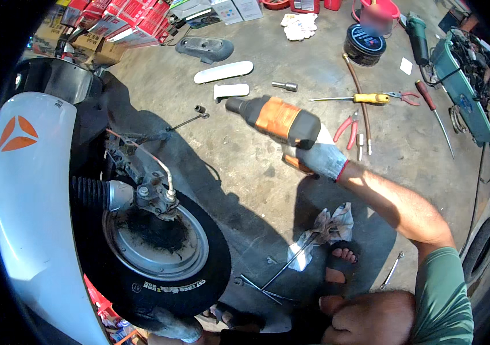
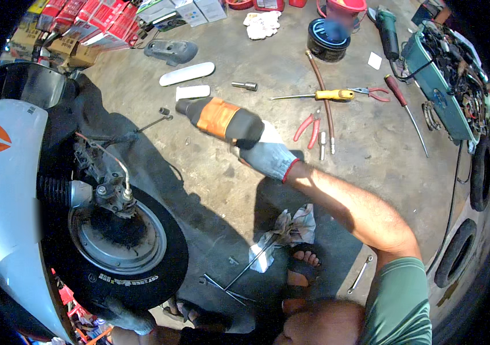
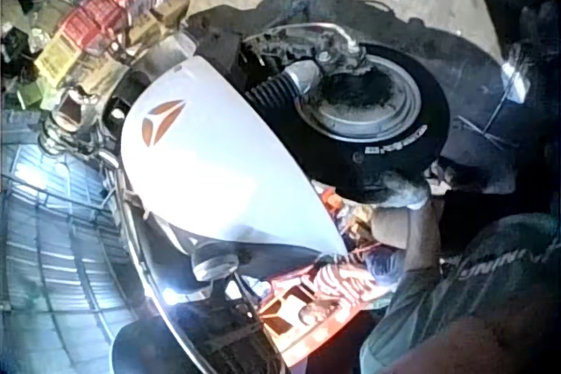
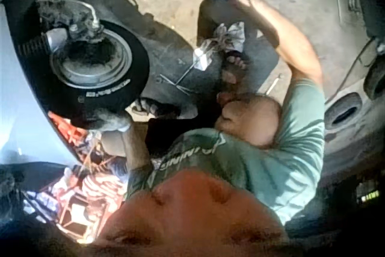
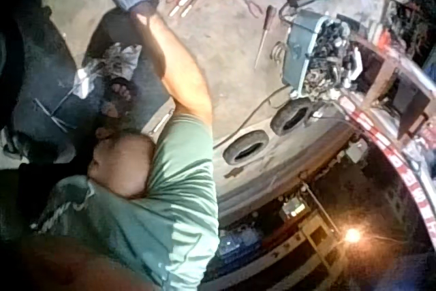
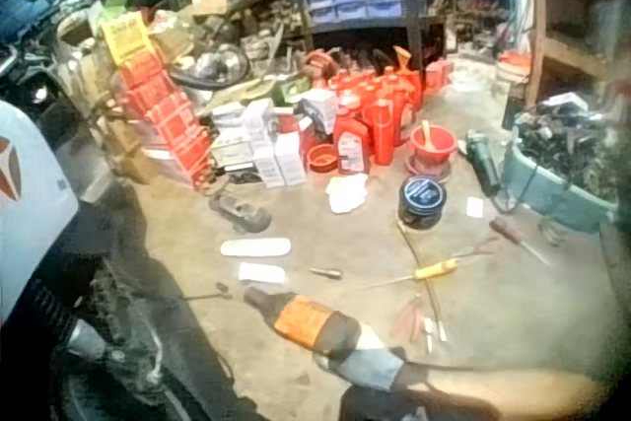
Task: The person loosens a bolt on the rear wheel hub using an impact driver, uses a wrench to detach a cable assembly, and then reassembles the brake components by hand and with a wrench.
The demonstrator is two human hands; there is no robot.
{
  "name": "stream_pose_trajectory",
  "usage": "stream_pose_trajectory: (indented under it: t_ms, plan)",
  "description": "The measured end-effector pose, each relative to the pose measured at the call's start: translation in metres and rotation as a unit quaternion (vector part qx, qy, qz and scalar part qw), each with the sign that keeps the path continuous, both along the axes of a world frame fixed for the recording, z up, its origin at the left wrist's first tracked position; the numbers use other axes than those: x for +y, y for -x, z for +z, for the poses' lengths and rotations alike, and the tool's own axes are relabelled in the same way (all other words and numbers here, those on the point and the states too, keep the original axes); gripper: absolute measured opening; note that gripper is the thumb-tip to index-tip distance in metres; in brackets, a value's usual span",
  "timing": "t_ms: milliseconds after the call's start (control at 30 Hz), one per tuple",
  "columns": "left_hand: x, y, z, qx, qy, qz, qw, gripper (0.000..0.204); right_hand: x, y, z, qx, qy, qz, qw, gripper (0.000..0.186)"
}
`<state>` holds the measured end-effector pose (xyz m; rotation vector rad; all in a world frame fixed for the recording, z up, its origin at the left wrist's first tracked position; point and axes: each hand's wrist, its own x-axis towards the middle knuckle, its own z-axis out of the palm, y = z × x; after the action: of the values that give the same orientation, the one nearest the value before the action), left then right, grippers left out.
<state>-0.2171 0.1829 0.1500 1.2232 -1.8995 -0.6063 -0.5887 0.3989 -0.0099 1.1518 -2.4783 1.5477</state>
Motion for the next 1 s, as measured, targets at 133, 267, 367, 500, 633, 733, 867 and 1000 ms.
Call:
stream_pose_trajectory:
  t_ms: [133, 267, 367, 500, 633, 733, 867, 1000]
  plan:
    - [0.012, 0.019, 0.014, -0.008, 0.075, -0.062, 0.995, 0.052, 0.015, 0.032, 0.015, -0.073, 0.118, -0.067, 0.988, 0.031]
    - [-0.026, -0.046, -0.017, -0.046, 0.113, -0.001, 0.993, 0.056, 0.027, 0.088, 0.026, -0.046, 0.028, -0.201, 0.978, 0.022]
    - [-0.042, -0.065, -0.015, -0.215, 0.176, -0.052, 0.959, 0.051, 0.032, 0.131, 0.013, -0.016, 0.023, -0.22, 0.975, 0.024]
    - [-0.014, -0.034, 0.012, -0.272, 0.137, -0.099, 0.947, 0.053, 0.036, 0.132, 0.005, -0.036, 0.064, -0.219, 0.973, 0.026]
    - [-0.067, -0.053, 0.005, -0.281, 0.368, -0.21, 0.861, 0.06, 0.044, 0.088, 0.024, -0.052, 0.048, -0.162, 0.984, 0.025]
    - [-0.07, -0.066, -0.006, -0.357, 0.434, -0.118, 0.819, 0.06, 0.048, 0.045, 0.028, -0.12, 0.074, -0.103, 0.985, 0.035]
    - [-0.049, -0.042, -0.008, -0.212, 0.306, 0.0, 0.928, 0.06, 0.061, -0.026, 0.033, -0.191, 0.032, 0.032, 0.98, 0.047]
    - [-0.019, -0.038, 0.018, -0.153, 0.102, -0.108, 0.977, 0.05, 0.087, -0.097, 0.041, -0.071, -0.069, 0.125, 0.987, 0.028]
